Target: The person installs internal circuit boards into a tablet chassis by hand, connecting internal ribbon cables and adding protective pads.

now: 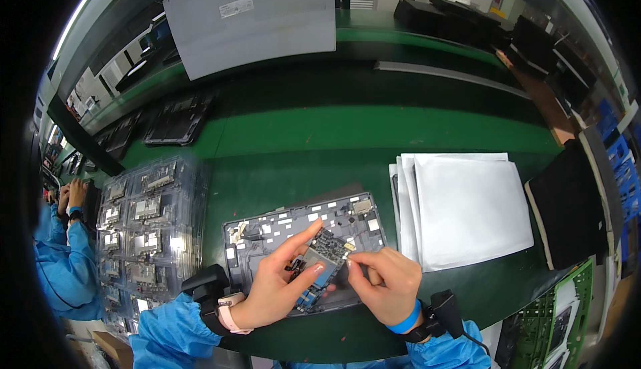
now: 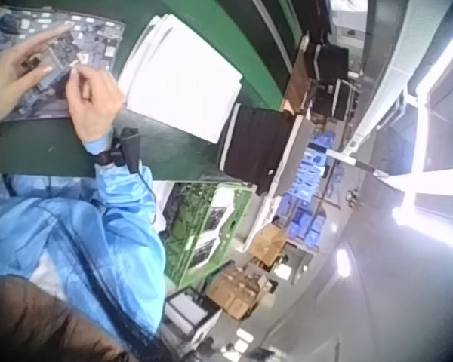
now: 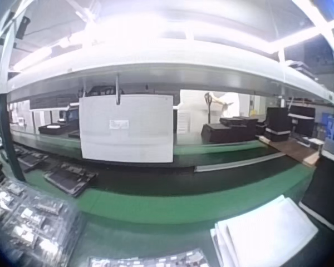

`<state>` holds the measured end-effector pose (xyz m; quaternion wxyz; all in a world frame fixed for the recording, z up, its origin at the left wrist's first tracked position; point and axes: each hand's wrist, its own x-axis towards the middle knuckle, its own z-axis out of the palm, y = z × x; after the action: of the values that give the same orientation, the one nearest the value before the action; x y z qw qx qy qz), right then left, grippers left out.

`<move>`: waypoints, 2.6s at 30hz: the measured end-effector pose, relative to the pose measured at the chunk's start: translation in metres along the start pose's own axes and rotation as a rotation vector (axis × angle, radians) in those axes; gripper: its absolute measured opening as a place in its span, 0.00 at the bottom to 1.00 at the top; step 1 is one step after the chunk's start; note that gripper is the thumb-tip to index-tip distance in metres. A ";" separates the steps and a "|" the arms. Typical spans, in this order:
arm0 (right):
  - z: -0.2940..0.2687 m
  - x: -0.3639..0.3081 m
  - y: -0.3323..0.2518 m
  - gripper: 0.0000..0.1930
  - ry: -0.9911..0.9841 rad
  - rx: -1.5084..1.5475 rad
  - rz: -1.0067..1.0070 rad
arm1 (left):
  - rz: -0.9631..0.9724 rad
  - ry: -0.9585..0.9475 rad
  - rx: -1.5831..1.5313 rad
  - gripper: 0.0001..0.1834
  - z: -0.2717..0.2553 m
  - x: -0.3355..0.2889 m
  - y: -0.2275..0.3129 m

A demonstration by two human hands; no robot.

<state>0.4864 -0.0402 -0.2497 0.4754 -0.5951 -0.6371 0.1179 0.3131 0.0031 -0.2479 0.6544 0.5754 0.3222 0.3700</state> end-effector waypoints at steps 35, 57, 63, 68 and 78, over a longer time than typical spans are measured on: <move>0.011 0.038 0.053 0.08 -0.359 -0.176 -0.264 | -0.238 -0.086 0.542 0.35 -0.040 0.012 0.026; 0.017 0.032 0.054 0.03 -0.292 0.108 -0.012 | 0.122 -0.038 0.817 0.07 0.000 0.059 -0.004; 0.018 0.032 0.056 0.03 -0.247 0.117 -0.031 | 0.093 -0.042 0.673 0.06 -0.002 0.062 -0.009; 0.019 0.031 0.059 0.04 -0.222 0.229 0.056 | 0.054 -0.055 0.577 0.06 -0.003 0.064 -0.017; 0.013 0.029 0.064 0.02 -0.201 0.665 0.464 | 0.160 0.053 0.497 0.27 0.001 0.057 -0.017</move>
<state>0.5224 0.0072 -0.2892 0.5380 -0.5224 -0.4567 0.4786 0.3456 0.0502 -0.2639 0.4528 0.7323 0.3737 0.3450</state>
